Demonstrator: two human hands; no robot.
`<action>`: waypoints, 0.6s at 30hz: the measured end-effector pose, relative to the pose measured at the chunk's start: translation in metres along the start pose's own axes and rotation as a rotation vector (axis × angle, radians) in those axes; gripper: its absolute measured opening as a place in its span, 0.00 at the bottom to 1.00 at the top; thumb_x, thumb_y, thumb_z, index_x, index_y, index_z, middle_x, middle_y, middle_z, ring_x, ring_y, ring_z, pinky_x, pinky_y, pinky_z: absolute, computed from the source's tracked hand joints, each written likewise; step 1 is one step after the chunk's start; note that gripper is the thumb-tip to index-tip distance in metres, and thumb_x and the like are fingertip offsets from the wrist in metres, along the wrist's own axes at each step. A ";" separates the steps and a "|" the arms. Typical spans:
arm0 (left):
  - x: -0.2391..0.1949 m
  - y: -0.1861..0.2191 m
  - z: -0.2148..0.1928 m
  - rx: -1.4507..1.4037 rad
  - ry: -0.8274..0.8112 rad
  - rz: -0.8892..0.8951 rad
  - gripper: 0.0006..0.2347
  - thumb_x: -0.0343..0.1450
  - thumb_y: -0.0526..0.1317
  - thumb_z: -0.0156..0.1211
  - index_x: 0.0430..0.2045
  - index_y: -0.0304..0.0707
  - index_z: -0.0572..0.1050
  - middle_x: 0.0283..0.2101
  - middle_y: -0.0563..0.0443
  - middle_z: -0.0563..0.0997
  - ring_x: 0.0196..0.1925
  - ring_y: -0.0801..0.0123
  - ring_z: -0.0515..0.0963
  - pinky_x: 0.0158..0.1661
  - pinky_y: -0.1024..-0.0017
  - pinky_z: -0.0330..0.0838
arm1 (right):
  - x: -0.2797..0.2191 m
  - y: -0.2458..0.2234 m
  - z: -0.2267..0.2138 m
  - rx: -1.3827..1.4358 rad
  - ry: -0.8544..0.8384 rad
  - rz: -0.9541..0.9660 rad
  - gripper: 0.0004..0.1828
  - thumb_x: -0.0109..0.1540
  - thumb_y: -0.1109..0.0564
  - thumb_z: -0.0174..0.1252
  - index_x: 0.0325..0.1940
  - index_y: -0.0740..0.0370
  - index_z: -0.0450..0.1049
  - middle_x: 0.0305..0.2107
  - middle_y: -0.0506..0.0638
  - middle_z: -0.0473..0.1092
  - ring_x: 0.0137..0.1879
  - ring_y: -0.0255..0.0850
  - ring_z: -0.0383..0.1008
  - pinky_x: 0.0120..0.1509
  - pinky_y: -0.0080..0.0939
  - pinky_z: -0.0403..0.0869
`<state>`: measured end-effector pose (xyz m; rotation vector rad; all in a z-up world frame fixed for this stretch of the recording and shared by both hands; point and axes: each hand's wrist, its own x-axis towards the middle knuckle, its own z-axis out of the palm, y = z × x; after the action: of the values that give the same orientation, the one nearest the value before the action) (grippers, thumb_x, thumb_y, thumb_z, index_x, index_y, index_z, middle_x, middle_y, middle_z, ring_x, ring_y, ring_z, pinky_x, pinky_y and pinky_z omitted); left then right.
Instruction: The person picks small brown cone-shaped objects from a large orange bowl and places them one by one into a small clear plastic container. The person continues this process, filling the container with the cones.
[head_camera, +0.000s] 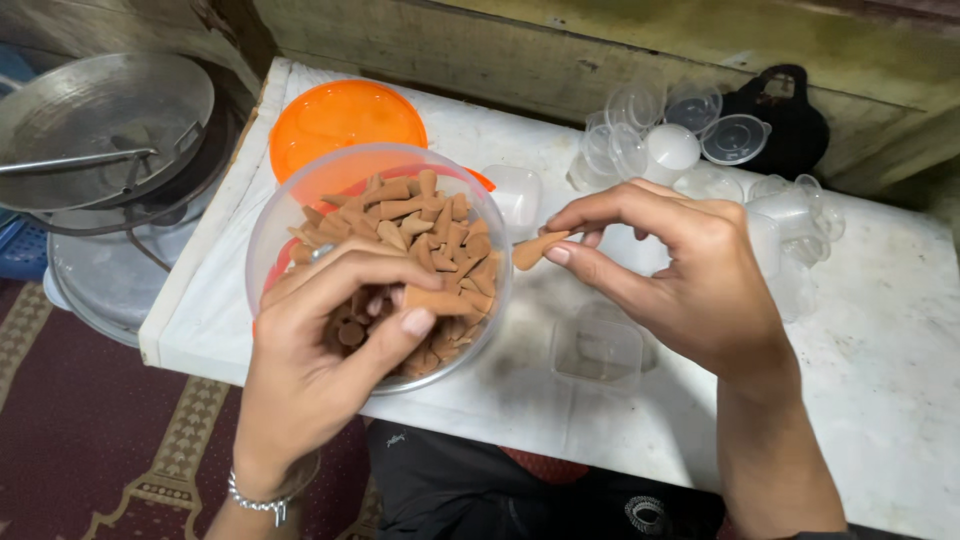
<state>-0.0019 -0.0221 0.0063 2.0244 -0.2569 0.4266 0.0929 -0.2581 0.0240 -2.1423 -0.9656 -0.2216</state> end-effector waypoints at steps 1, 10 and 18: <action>-0.009 -0.001 0.007 -0.005 -0.006 0.005 0.06 0.70 0.39 0.59 0.35 0.37 0.78 0.34 0.54 0.81 0.32 0.74 0.73 0.36 0.78 0.65 | -0.006 0.002 -0.005 -0.006 0.005 0.005 0.04 0.61 0.60 0.66 0.40 0.60 0.78 0.36 0.44 0.78 0.35 0.30 0.73 0.41 0.32 0.64; -0.050 0.016 0.070 -0.939 0.045 -0.032 0.11 0.66 0.36 0.69 0.31 0.41 0.69 0.33 0.43 0.78 0.35 0.67 0.79 0.39 0.74 0.73 | -0.061 0.029 -0.022 0.004 0.083 0.036 0.07 0.58 0.63 0.67 0.38 0.68 0.77 0.33 0.53 0.77 0.37 0.38 0.73 0.40 0.33 0.70; -0.067 -0.014 0.120 -0.819 -0.189 -0.369 0.08 0.71 0.34 0.60 0.39 0.26 0.76 0.32 0.49 0.79 0.44 0.64 0.84 0.48 0.71 0.76 | -0.103 0.068 0.017 0.020 -0.038 0.280 0.04 0.58 0.57 0.66 0.36 0.57 0.79 0.30 0.42 0.80 0.36 0.34 0.73 0.40 0.34 0.70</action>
<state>-0.0355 -0.1214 -0.0830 1.2584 -0.1323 -0.1074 0.0659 -0.3338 -0.0716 -2.2398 -0.6744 -0.0331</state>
